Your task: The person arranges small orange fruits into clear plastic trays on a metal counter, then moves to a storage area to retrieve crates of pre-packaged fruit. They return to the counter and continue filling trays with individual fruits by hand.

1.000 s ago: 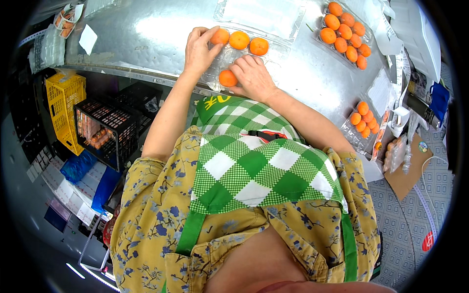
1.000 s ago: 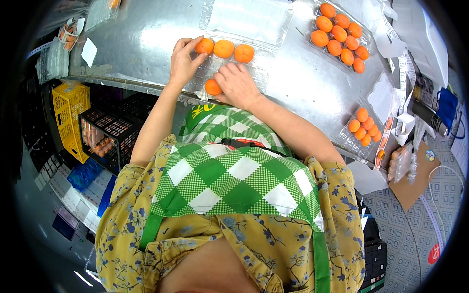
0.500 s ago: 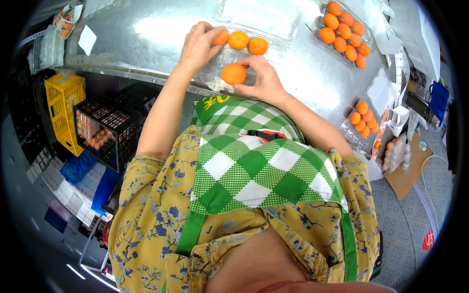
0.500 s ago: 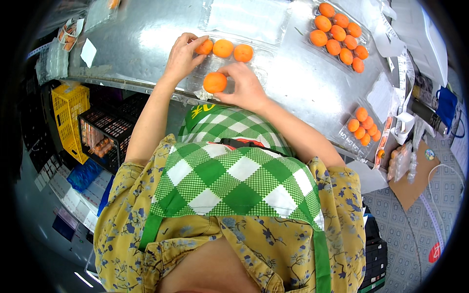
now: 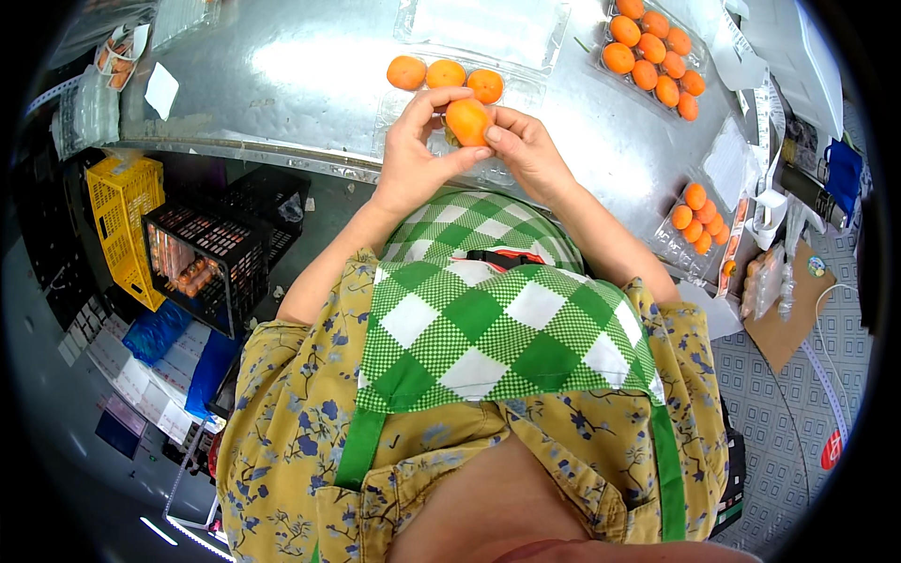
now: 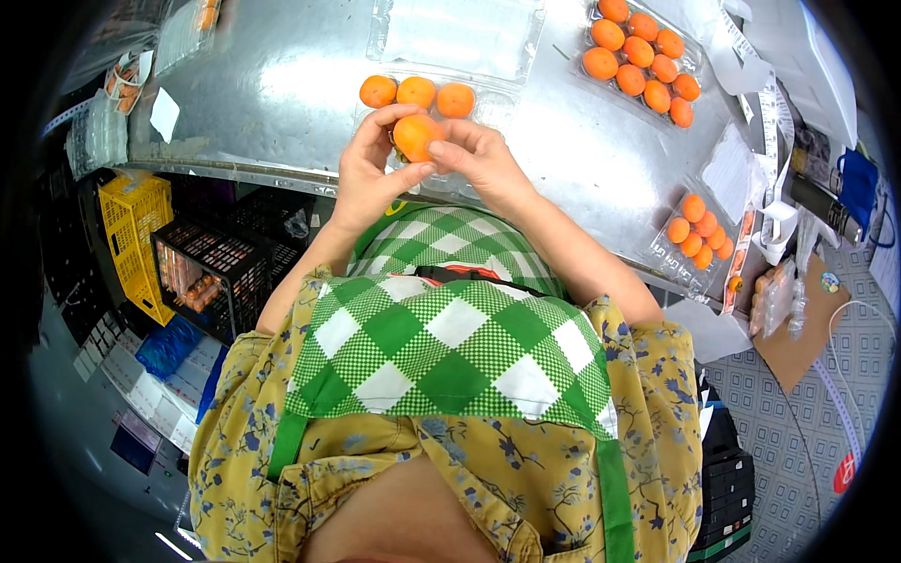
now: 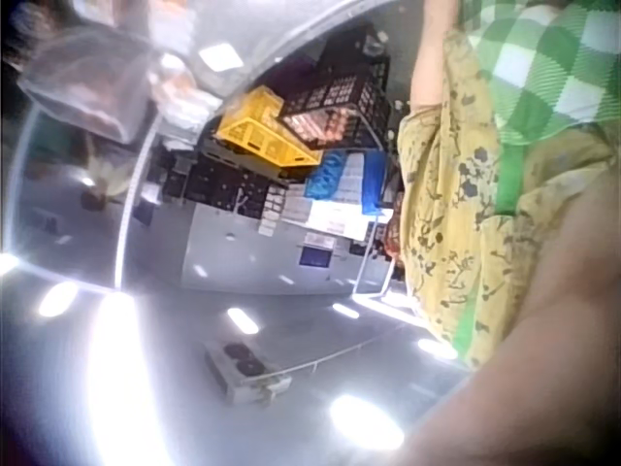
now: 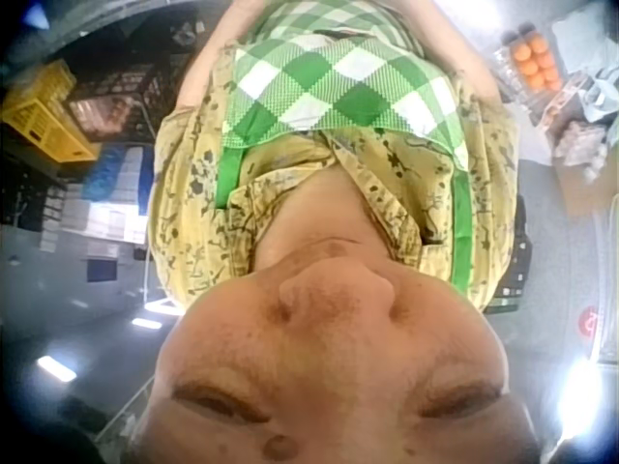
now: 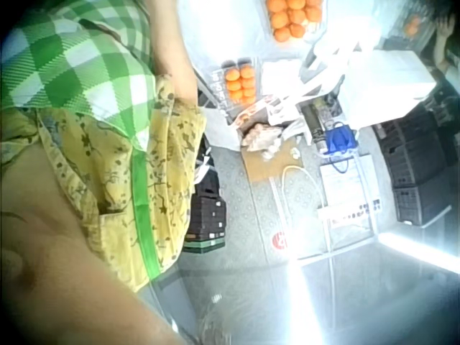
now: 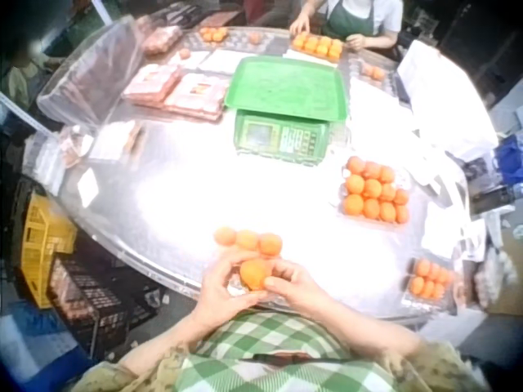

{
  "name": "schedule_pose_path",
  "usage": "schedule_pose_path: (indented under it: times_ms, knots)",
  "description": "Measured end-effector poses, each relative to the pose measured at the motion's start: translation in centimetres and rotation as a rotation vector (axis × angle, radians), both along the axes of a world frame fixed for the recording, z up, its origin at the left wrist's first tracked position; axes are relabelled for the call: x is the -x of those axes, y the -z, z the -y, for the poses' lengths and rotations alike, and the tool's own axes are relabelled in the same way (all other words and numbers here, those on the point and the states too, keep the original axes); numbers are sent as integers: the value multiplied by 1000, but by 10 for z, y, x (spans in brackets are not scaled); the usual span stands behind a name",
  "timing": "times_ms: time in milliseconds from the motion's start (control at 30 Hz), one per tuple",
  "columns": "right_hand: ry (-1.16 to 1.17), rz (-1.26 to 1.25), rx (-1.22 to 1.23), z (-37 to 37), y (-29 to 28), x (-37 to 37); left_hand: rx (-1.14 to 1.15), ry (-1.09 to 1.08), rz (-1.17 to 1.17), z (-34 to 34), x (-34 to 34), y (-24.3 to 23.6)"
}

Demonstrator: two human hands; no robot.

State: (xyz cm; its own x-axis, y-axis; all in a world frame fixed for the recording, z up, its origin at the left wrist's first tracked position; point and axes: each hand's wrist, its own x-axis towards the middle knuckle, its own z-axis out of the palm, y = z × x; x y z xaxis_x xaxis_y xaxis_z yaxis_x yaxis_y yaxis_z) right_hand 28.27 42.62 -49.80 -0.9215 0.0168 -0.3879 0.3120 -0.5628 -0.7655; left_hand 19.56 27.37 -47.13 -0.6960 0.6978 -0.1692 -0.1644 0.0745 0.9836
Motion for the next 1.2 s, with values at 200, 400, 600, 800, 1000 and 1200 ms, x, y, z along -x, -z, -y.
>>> schedule_pose_path:
  times_ms: [200, 400, 600, 800, 1000, 1200]
  knots:
    - [10, -12, -276, -18, 4, -1, -245, -82, 415, 2, 1, 1]
    - [79, -134, -475, -25, -3, 4, -310, -58, 690, 2, -8, 4]
    - [-95, -372, -544, -17, -28, 10, -188, -93, 740, -1, -12, 3]
    - [-162, -345, -575, -26, -16, 6, -79, -66, 590, -7, -14, -5]
    - [-152, -342, -645, -27, -29, 1, -254, 1, 1081, -9, -15, 0]
    - [-110, -278, -467, -26, -31, -11, -238, 188, 1298, -17, -15, 10]
